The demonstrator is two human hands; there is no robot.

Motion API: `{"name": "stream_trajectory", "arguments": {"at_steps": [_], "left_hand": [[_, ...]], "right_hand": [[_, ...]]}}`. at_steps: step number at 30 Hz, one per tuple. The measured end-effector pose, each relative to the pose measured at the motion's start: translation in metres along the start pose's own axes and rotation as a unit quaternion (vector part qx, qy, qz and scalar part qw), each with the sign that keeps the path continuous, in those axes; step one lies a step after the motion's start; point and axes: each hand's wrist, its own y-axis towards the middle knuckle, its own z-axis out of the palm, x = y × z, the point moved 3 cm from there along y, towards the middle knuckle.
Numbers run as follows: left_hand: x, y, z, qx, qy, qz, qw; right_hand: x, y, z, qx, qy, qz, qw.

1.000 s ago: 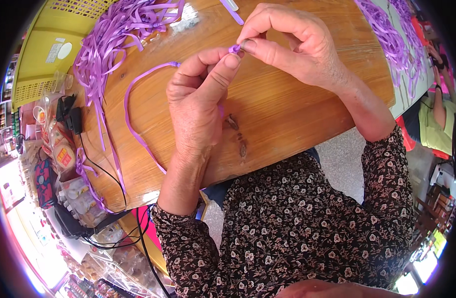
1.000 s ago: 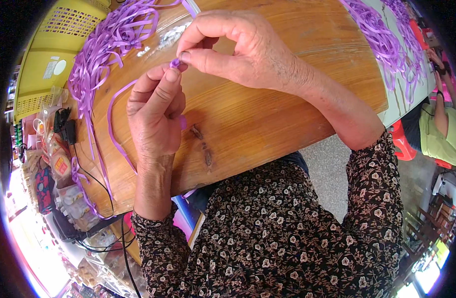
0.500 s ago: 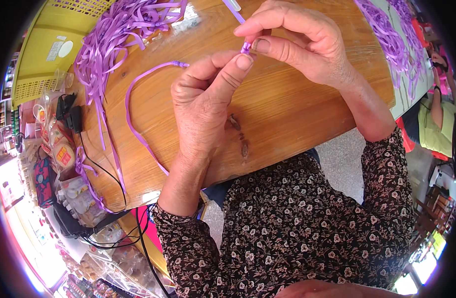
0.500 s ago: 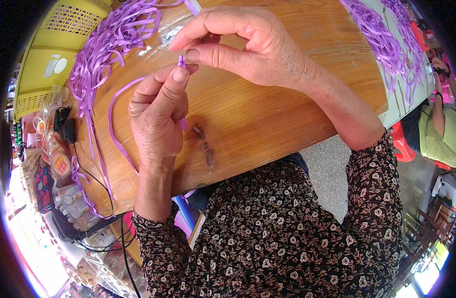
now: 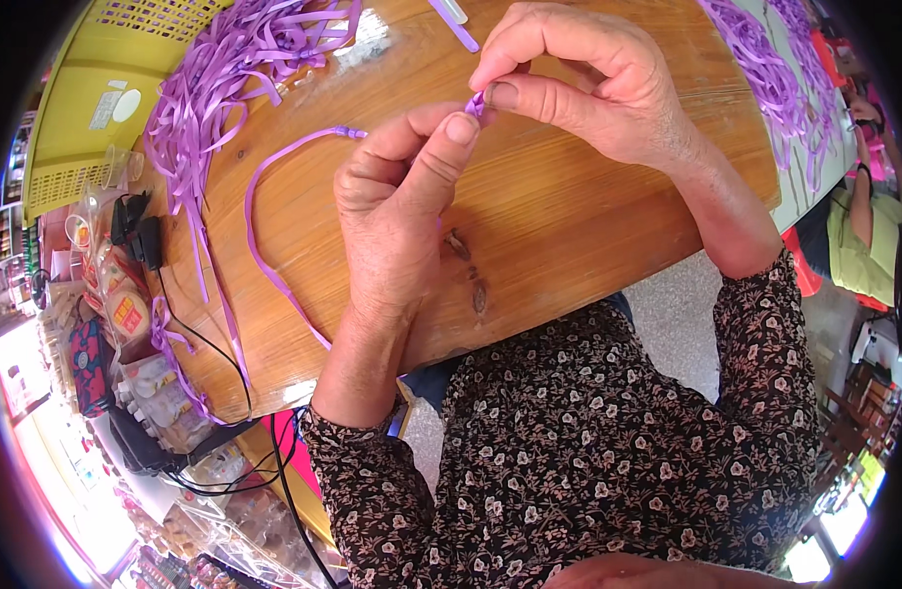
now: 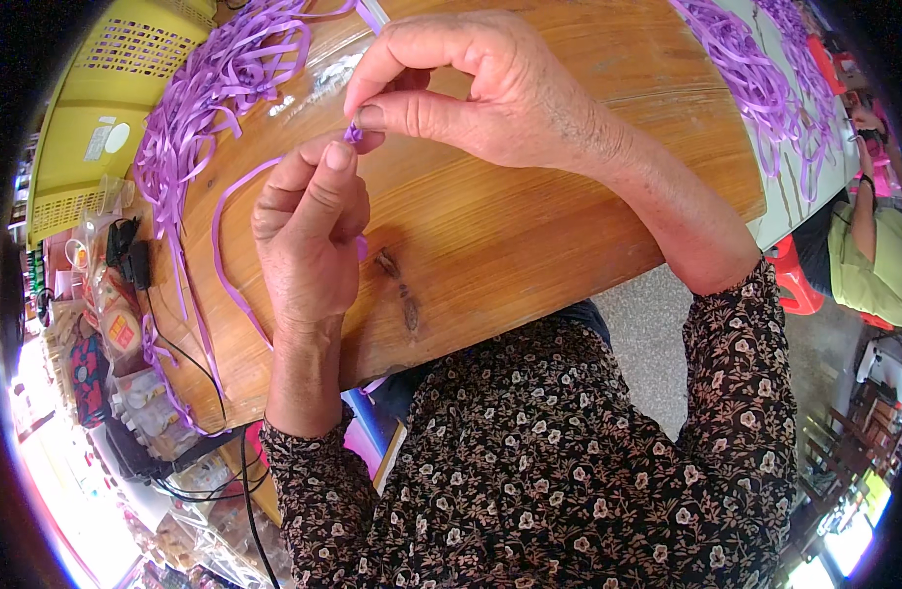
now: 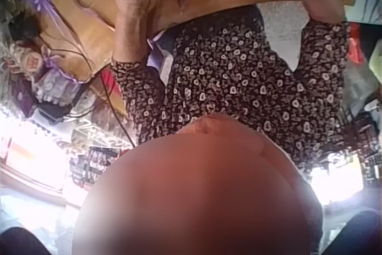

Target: Tying knots or making loops with purple plastic ribbons at a workbench.

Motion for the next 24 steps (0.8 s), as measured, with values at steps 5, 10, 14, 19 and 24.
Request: {"name": "stream_trajectory", "arguments": {"at_steps": [5,10,14,19,24], "left_hand": [[0.000,0.000,0.000,-0.011,0.005,-0.022,1.000],[0.000,-0.002,0.004,-0.016,0.024,-0.032,0.999],[0.000,0.000,0.006,0.000,0.071,-0.012,0.997],[-0.004,0.000,-0.004,-0.026,0.123,0.056,0.990],[-0.008,0.001,-0.008,-0.021,0.117,0.058,0.991]], "right_hand": [[0.011,0.009,0.000,0.001,-0.006,0.015,1.000],[0.029,0.021,-0.006,0.058,-0.016,0.271,0.961],[0.002,-0.007,0.004,0.069,-0.250,-0.144,0.955],[0.008,-0.005,0.006,0.099,-0.332,-0.173,0.922],[0.002,-0.004,0.003,0.062,-0.281,-0.154,0.945]]}}
